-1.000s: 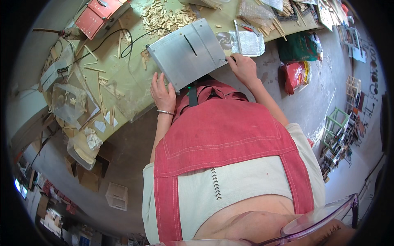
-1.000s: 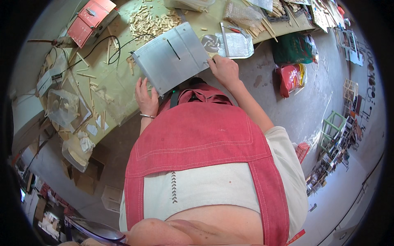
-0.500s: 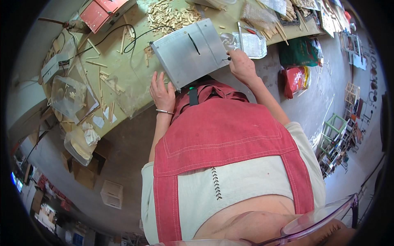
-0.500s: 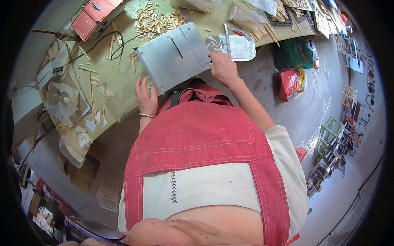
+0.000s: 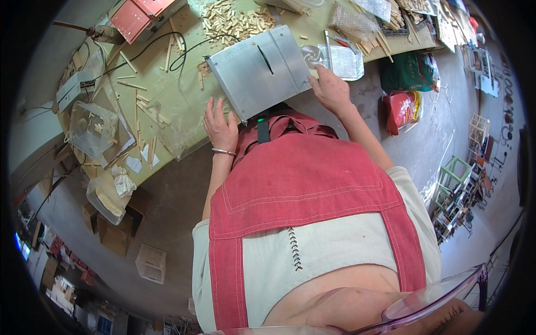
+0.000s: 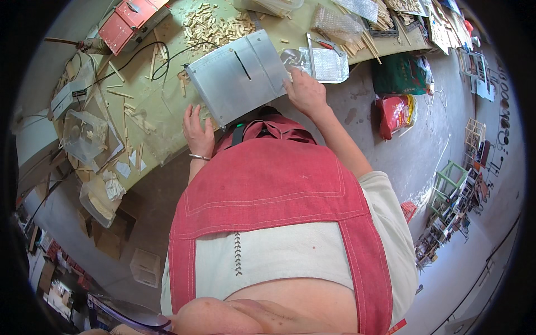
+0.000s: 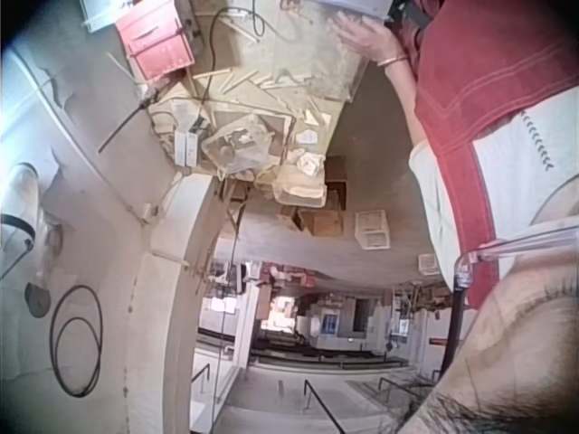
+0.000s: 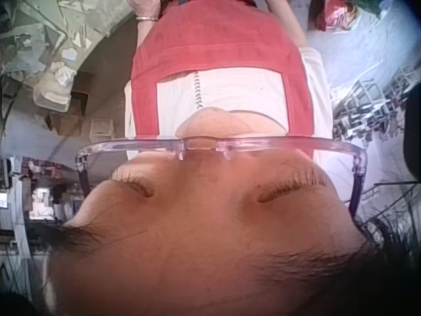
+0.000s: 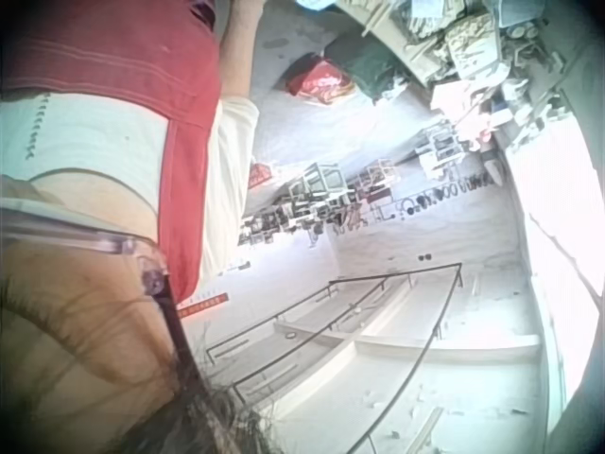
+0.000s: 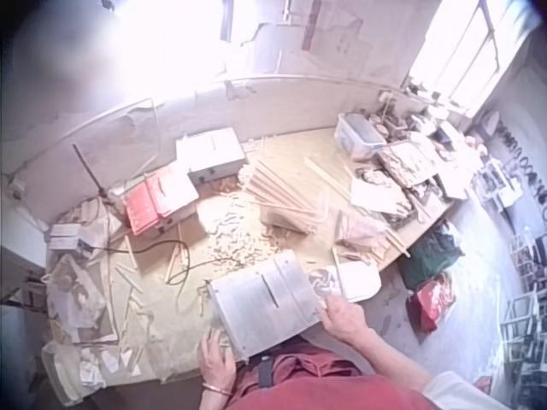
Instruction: The person assembles a small wooden device by inserting sticks into a metal housing, adding wood shavings, and closing the unit. The person handles sticks, shavings, and a metal box, then secures the lid.
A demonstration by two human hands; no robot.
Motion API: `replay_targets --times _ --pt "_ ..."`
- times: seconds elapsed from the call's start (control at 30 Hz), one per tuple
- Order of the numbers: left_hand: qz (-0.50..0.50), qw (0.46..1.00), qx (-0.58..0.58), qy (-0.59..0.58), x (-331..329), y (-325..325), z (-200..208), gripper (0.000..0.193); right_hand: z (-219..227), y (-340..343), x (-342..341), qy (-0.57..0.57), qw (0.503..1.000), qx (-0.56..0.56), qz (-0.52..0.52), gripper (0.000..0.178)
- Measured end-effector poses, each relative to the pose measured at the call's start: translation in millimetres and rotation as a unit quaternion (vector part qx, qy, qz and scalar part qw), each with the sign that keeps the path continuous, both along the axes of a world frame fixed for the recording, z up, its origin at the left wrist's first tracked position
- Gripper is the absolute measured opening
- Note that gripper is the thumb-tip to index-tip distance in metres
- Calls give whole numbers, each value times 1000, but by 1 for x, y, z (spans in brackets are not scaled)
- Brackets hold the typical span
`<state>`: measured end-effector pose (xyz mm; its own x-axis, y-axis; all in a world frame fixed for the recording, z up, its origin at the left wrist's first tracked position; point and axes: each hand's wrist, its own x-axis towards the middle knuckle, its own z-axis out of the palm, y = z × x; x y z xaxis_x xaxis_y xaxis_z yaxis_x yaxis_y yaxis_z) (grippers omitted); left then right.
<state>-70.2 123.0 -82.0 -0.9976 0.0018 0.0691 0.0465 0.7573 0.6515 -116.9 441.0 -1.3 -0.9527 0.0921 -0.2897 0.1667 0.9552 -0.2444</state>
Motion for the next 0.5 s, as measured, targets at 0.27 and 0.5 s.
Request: replay_targets --times 0.27,0.5 --pt "-1 1000 -1 -2 0 -1 0 47 -15 13 7 143 985 -74 55 32" --pt "-2 1000 -7 -1 3 -2 -1 47 -3 3 2 16 999 -44 -16 25"
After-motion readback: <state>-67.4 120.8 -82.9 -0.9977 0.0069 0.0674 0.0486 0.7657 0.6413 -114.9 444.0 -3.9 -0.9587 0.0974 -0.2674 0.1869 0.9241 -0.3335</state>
